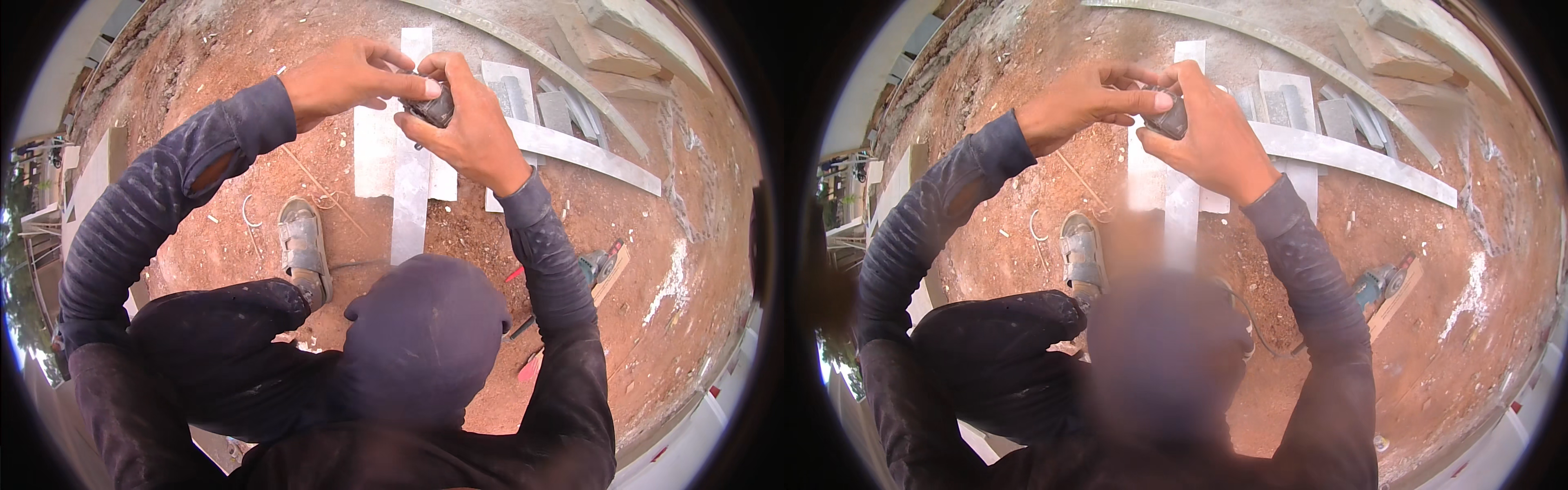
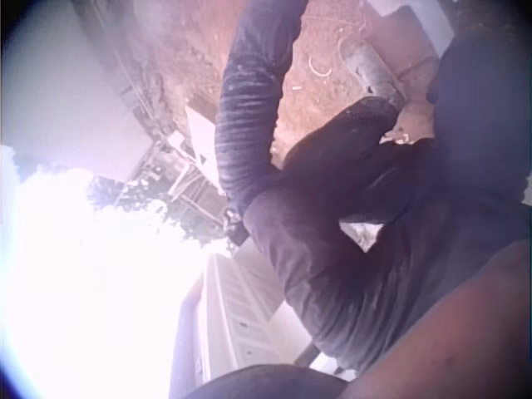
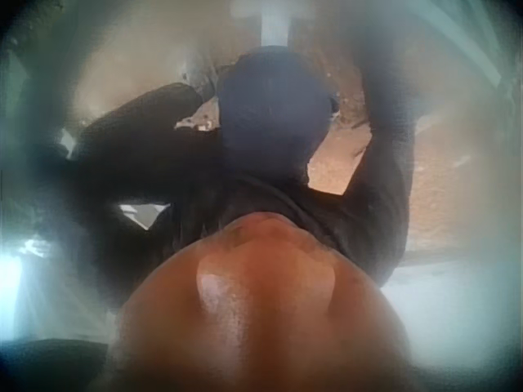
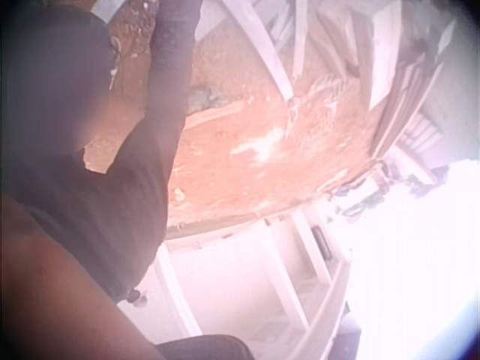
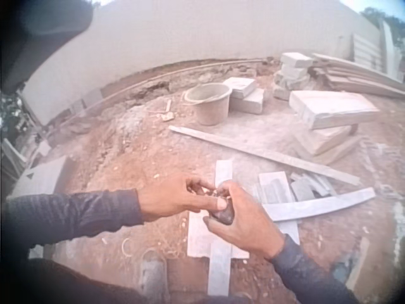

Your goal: The person measures and marks a long white tile strip using a tape measure and a red marker. They then use an angle grinder to cut the tile along the marked line. After cutting, they measure and mark another section of the tile strip.

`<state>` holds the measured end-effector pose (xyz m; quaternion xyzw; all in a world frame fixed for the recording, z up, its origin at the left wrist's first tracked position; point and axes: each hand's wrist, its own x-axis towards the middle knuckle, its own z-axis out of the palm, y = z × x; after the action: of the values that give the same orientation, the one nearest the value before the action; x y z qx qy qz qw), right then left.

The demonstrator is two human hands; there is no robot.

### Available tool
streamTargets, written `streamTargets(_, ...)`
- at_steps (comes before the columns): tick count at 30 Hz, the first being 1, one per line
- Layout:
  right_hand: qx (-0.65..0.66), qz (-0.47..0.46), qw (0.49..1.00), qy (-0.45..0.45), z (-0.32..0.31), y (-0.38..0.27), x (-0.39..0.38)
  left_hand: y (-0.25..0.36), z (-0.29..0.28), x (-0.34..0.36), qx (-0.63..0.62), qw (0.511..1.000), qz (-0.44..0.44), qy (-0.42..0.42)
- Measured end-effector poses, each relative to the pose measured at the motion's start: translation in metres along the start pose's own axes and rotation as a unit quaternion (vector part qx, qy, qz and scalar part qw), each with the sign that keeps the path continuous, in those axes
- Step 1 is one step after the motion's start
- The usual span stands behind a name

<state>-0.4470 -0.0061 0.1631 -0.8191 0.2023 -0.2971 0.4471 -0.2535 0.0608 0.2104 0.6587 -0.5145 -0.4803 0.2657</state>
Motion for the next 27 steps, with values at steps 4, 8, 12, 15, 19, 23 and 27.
streamTargets(4,0.163,0.025,0.986,0.032,-0.033,-0.020,0.050,0.061,-0.024,0.032,-0.153,0.979,0.091,0.098)
streamTargets(8,0.310,0.191,0.931,0.024,-0.053,-0.045,0.087,0.063,-0.035,0.061,-0.295,0.944,0.119,0.091)
streamTargets(12,0.234,0.141,0.961,0.043,-0.051,-0.034,0.118,0.059,-0.041,0.090,-0.390,0.910,0.137,0.030)
streamTargets(15,0.300,0.182,0.933,-0.080,-0.081,-0.030,0.157,0.039,-0.082,0.110,-0.379,0.914,0.143,0.006)
streamTargets(19,0.236,0.229,0.939,-0.100,-0.093,-0.018,0.172,0.036,-0.108,0.118,-0.225,0.955,0.183,-0.055)
streamTargets(23,0.257,0.264,0.929,-0.034,-0.056,0.053,0.163,0.013,-0.112,0.141,-0.070,0.986,0.138,-0.066)
streamTargets(27,0.210,0.300,0.930,-0.013,-0.034,0.082,0.167,-0.028,-0.119,0.162,0.093,0.976,0.178,-0.087)
